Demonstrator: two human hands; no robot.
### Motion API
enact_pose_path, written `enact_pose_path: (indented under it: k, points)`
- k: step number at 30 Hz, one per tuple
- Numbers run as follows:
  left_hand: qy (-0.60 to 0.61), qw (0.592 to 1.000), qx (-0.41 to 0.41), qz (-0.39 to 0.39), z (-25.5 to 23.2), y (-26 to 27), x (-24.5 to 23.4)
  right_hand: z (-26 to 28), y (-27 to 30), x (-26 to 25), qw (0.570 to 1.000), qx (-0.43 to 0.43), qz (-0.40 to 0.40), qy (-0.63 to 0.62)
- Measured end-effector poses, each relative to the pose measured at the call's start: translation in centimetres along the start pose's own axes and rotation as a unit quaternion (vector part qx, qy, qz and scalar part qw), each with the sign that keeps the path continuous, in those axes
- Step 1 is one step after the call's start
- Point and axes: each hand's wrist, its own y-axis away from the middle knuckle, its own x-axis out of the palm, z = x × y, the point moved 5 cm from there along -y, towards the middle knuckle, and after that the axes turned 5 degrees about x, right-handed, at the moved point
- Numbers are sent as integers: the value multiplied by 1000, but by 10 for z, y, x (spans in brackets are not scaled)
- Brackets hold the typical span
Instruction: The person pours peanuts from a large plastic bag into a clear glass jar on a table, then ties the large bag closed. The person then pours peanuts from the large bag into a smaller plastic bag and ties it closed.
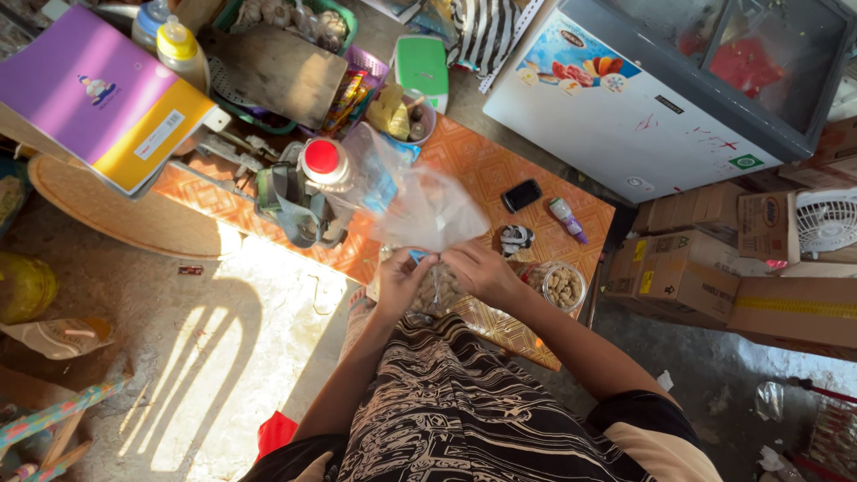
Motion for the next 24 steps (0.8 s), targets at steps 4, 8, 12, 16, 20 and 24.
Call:
enact_pose_path:
  k: [4,8,12,16,20,24]
  points:
    - [40,998,-35,-22,1,-1,0,-6,6,10,999,43,0,2]
    - [51,997,-53,-24,2,-1,2,-4,11,14,1000,24,-6,-3]
    - [30,998,-39,-36,-1,-3,0,1,6,12,1000,-3,-22,13]
    - [24,998,-44,-42,-4,-2,2,2,4,8,999,-2,-25,20]
    - [60,995,-57,-57,-10,-1,3,-1,3,9,999,6,-44,10]
    - [25,998,2,-58,-29,-2,13,-6,4,20,997,43,-64,-3]
